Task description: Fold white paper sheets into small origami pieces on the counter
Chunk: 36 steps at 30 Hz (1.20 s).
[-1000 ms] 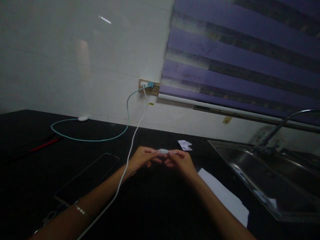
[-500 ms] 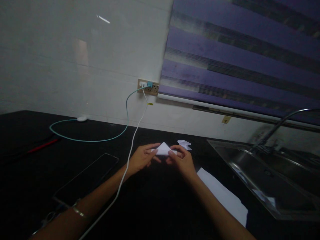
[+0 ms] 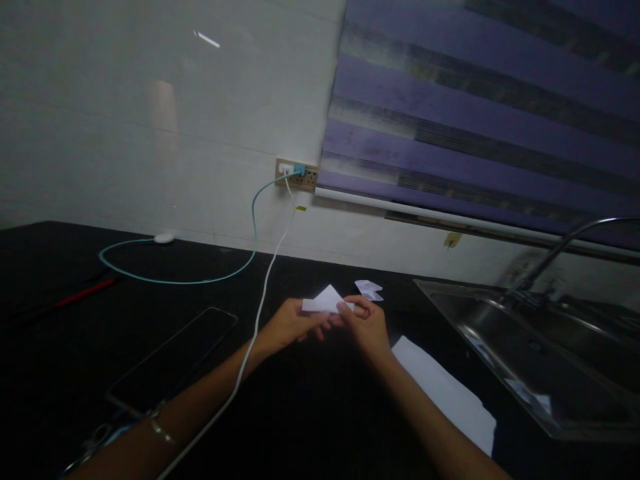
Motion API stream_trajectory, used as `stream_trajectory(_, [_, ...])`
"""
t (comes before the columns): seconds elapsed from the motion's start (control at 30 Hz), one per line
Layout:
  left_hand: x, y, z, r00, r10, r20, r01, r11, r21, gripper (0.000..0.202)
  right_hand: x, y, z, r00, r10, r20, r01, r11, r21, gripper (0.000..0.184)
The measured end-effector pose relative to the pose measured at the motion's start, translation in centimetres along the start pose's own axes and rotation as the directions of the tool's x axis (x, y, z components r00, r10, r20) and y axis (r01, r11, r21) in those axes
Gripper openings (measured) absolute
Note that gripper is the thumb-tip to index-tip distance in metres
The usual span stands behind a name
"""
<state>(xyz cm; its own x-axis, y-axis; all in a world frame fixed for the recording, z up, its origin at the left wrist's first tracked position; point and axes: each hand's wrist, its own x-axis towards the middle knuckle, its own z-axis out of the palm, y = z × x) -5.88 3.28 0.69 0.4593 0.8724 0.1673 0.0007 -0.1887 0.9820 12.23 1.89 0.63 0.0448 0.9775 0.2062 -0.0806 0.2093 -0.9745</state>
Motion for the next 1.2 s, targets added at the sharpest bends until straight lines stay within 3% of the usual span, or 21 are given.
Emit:
stream_trajectory(0.17, [0.0, -0.3, -0.4, 0.999, 0.035, -0.034, -0.032, 0.998, 0.062, 0.039, -0.3, 0.2, 0.4, 0.999, 0.004, 0.039, -0.004, 1.0, -0.006, 0.033])
stream_trajectory(0.37, [-0.2, 0.6, -0.8, 0.999, 0.031, 0.027, -0.031, 0.999, -0.02, 0.047, -0.4, 0.1, 0.6, 0.993, 0.06, 0.102, -0.063, 0.997, 0.032, 0.035])
stream_trajectory(0.47, [-0.1, 0.5, -0.8, 0.999, 0.009, 0.052, -0.004, 0.995, -0.098, 0.061, -0.3, -0.1, 0.6, 0.991, 0.053, 0.124, -0.062, 0.995, 0.076, 0.035])
stream_trajectory(0.6, [0.2, -0.1, -0.8, 0.999, 0.012, 0.035, -0.008, 0.995, -0.104, 0.061, -0.2, -0.3, 0.7, 0.984, 0.046, 0.174, -0.062, 0.994, 0.087, 0.042])
stream_trajectory(0.8, [0.8, -1.0, -0.5, 0.992, -0.129, 0.003, 0.126, 0.963, -0.24, 0.055, -0.9, -0.6, 0.9, 0.995, -0.086, 0.041, 0.092, 0.983, -0.161, 0.042])
stream_trajectory(0.9, [0.7, -1.3, -0.7, 0.989, -0.148, -0.032, 0.13, 0.938, -0.32, 0.046, -1.4, -0.7, 0.9, 0.983, -0.159, 0.093, 0.181, 0.926, -0.331, 0.035])
stream_trajectory(0.97, [0.5, -1.3, -1.2, 0.989, -0.142, -0.03, 0.12, 0.918, -0.378, 0.038, -1.4, -0.8, 0.7, 0.975, -0.137, 0.174, 0.19, 0.923, -0.334, 0.034])
stream_trajectory(1.03, [0.4, -1.3, -2.0, 0.99, -0.144, 0.006, 0.134, 0.898, -0.42, 0.034, -1.0, -0.8, 0.4, 0.965, -0.044, 0.259, 0.108, 0.965, -0.238, 0.04])
stream_trajectory(1.13, [0.4, -1.6, -2.9, 0.988, -0.145, 0.048, 0.152, 0.895, -0.42, 0.031, -0.2, -0.7, -0.2, 0.924, 0.124, 0.361, -0.112, 0.992, -0.054, 0.051])
stream_trajectory(1.2, [0.6, -1.8, -3.3, 0.987, -0.15, 0.052, 0.158, 0.908, -0.388, 0.028, 0.1, -0.7, -0.7, 0.902, 0.154, 0.403, -0.162, 0.987, -0.014, 0.047])
